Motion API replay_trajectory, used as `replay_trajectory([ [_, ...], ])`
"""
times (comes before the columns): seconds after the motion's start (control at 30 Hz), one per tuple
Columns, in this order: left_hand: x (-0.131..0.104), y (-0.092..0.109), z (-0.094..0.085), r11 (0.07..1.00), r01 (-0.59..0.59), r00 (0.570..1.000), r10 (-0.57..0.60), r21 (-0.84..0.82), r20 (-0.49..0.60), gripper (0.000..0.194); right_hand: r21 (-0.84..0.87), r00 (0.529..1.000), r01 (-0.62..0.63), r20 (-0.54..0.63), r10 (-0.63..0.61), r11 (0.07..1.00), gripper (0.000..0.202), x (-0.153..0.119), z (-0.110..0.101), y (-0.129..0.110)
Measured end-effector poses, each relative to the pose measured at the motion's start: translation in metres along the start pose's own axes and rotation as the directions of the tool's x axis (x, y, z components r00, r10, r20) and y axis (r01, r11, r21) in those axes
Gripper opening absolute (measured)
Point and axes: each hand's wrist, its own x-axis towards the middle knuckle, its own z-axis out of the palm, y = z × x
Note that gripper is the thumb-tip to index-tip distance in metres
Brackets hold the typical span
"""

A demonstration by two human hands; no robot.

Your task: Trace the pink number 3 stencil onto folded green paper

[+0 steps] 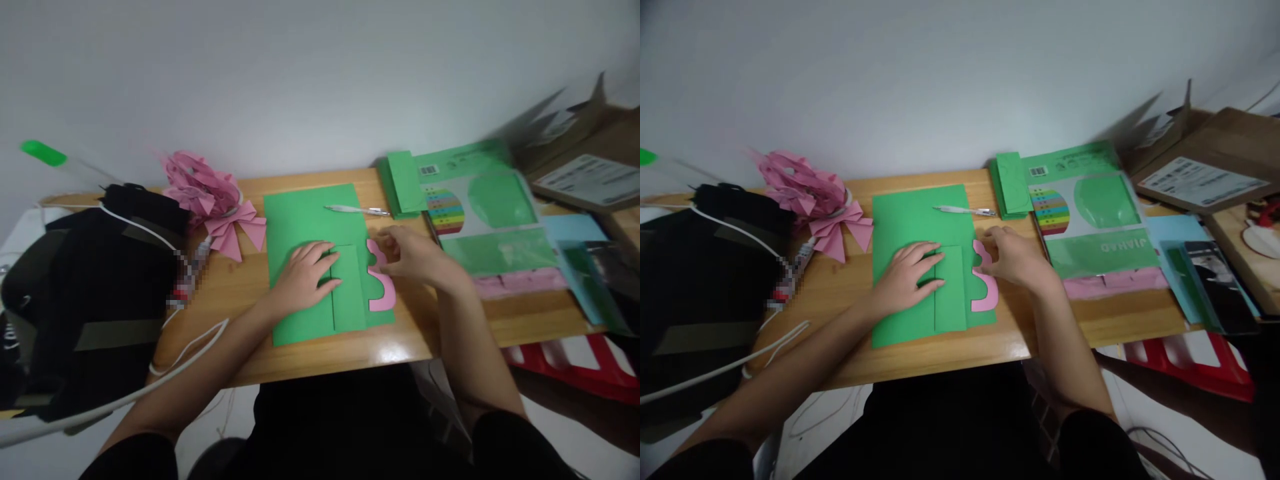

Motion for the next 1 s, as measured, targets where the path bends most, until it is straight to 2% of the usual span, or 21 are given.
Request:
replay_trajectory([
  [0.03, 0.000, 0.000, 0.000, 1.000, -0.008, 1.000, 0.008, 0.012, -0.003, 0.043, -0.048, 1.000, -0.003, -0.013, 0.003, 0.999, 0.059, 0.001, 0.002, 0.000],
  [0.1, -0.001, 0.000, 0.001, 0.999, -0.020, 1.000, 0.020, 0.031, -0.009, 0.043, -0.091, 0.999, -0.023, 0.028, 0.026, 0.996, 0.062, 0.004, 0.006, 0.000],
  [0.27, -0.001, 0.000, 0.003, 0.998, -0.032, 0.999, 0.033, 0.056, -0.020, 0.043, -0.086, 0.993, 0.008, 0.121, 0.002, 0.996, 0.041, 0.012, 0.002, 0.001],
  [0.37, -0.001, -0.001, 0.004, 0.997, -0.034, 0.999, 0.035, 0.063, -0.022, 0.042, -0.091, 0.994, 0.019, 0.111, -0.009, 0.996, 0.041, 0.013, -0.002, 0.000],
  [0.53, -0.001, -0.001, 0.003, 0.997, -0.039, 0.999, 0.041, 0.070, -0.023, 0.043, -0.044, 0.989, -0.039, 0.141, 0.045, 0.998, 0.044, 0.010, -0.001, -0.006],
  [0.67, -0.001, -0.001, 0.002, 0.996, -0.039, 0.999, 0.040, 0.074, -0.020, 0.041, 0.000, 0.993, -0.020, 0.116, 0.020, 1.000, 0.043, 0.008, 0.000, -0.006],
  [0.73, -0.001, -0.001, 0.002, 0.996, -0.039, 0.999, 0.040, 0.078, -0.019, 0.041, 0.075, 0.992, 0.003, 0.123, -0.013, 0.997, 0.039, 0.008, 0.000, -0.005],
  [0.83, -0.001, -0.001, 0.002, 0.996, -0.035, 0.999, 0.037, 0.084, -0.015, 0.041, 0.357, 0.986, 0.022, 0.148, -0.080, 0.934, 0.026, 0.007, -0.002, -0.008],
  [0.9, -0.001, -0.001, 0.002, 0.996, -0.030, 0.999, 0.032, 0.086, -0.016, 0.042, 0.569, 0.992, 0.036, 0.080, -0.099, 0.822, 0.026, 0.004, -0.007, -0.011],
  [1.0, -0.001, 0.000, 0.002, 0.997, -0.012, 1.000, 0.014, 0.080, -0.022, 0.044, 0.772, 0.995, 0.096, -0.085, -0.048, 0.629, 0.035, -0.003, -0.017, -0.013],
])
